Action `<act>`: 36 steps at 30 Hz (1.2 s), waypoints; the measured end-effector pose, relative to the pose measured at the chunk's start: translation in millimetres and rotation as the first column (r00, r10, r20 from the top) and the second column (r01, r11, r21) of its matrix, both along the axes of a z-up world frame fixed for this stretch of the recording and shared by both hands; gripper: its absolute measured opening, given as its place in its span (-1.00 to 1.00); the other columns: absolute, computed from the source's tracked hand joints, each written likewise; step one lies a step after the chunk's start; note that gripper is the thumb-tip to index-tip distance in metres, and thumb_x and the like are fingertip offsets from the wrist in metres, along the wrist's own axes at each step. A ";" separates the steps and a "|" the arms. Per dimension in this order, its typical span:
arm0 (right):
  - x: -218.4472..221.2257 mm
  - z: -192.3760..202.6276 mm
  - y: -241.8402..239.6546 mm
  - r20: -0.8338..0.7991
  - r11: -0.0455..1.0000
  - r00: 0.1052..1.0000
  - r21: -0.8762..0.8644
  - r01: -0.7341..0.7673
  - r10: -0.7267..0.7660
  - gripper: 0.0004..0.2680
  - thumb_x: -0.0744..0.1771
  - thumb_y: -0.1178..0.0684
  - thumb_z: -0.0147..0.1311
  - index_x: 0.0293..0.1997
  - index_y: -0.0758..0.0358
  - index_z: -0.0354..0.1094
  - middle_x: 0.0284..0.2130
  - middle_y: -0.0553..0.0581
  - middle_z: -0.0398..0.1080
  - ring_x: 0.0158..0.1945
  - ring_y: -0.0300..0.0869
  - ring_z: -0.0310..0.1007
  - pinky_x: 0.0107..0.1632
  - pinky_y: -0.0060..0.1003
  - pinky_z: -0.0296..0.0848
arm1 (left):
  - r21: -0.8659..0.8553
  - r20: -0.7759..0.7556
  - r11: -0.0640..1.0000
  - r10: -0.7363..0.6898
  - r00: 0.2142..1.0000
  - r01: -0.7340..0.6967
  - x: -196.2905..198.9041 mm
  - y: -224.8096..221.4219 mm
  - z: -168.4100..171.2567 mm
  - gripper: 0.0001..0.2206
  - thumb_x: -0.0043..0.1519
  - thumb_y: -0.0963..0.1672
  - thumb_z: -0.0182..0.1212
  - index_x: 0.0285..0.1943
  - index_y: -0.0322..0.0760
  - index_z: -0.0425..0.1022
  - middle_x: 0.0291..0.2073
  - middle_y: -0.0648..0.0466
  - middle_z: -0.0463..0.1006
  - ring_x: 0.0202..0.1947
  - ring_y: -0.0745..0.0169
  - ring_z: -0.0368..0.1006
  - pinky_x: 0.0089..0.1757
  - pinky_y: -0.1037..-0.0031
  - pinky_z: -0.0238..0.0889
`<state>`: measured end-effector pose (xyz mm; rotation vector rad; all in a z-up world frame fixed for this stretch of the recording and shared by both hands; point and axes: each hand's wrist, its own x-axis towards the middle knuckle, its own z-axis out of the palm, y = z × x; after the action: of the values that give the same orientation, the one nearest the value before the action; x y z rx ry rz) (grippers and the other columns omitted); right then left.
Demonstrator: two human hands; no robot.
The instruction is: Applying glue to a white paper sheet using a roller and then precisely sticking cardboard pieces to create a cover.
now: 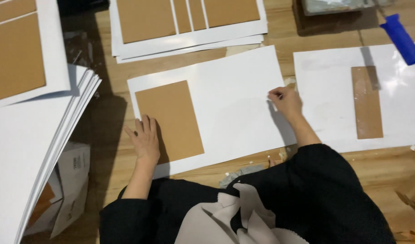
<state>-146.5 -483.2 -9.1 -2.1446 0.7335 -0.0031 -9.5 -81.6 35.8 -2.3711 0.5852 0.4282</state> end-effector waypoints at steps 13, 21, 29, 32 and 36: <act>-176.4 -4.8 -183.5 -0.527 0.701 0.692 -0.712 -0.043 -0.493 -0.54 0.19 -0.39 0.06 -0.33 0.34 0.48 -0.48 0.22 0.34 -0.25 0.01 0.18 -0.35 -0.22 0.26 | 0.021 0.250 0.946 -0.319 0.914 0.324 3.2 17.9 -38.8 -0.31 -0.18 -0.11 0.14 0.22 -0.22 0.05 0.07 0.07 0.17 0.03 0.14 0.09 0.08 0.12 -0.08; -176.8 -49.5 -202.6 -0.485 0.376 0.751 -0.864 -0.335 -0.448 -0.82 0.15 -0.13 0.11 -0.42 0.12 0.44 -0.58 0.02 0.34 -0.29 -0.16 0.23 -0.33 -0.35 0.19 | -0.047 0.233 0.954 -0.277 0.932 0.295 6.5 21.9 -36.7 -0.22 -0.29 -0.11 0.28 0.21 -0.20 0.06 0.06 0.05 0.20 0.08 0.11 0.10 0.10 0.09 -0.12; -54.4 42.5 -73.7 -0.181 0.964 0.953 0.057 0.259 -0.245 -0.94 0.23 0.19 0.14 -0.31 0.29 0.42 -0.65 0.10 0.29 -0.62 -0.28 0.06 -0.53 -0.46 0.10 | -0.656 -0.147 0.746 0.025 0.989 -0.116 8.4 -30.0 8.5 -0.20 -0.32 -0.06 0.45 0.16 -0.22 0.15 0.08 -0.04 0.19 0.15 -0.07 0.02 0.10 -0.14 -0.32; 12.6 72.4 29.4 -0.427 0.914 0.898 0.312 0.259 -0.109 -0.92 0.26 0.18 0.04 -0.27 0.31 0.39 -0.42 0.24 0.42 -0.37 -0.04 0.39 -0.19 -0.19 0.43 | -0.749 -0.277 0.644 -0.091 0.957 -0.155 5.8 -50.3 1.0 -0.19 -0.28 0.01 0.44 0.21 -0.10 0.13 0.23 -0.02 0.03 0.24 -0.03 -0.15 0.13 -0.04 -0.38; 24.9 36.6 111.6 -0.218 0.932 0.975 0.345 0.111 -0.035 -0.90 0.16 0.17 0.11 -0.37 0.31 0.43 -0.61 0.15 0.31 -0.47 -0.18 0.18 -0.42 -0.36 0.15 | -0.763 -0.524 0.503 -0.113 0.844 -0.406 6.3 -61.3 18.5 -0.21 -0.14 -0.05 0.39 0.30 -0.16 0.05 0.29 -0.16 -0.10 0.30 -0.21 -0.30 0.14 -0.17 -0.60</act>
<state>-121.6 -371.6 27.5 -1.7849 0.8638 0.2990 -3.2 -142.9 54.3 -3.3211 1.0161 1.1040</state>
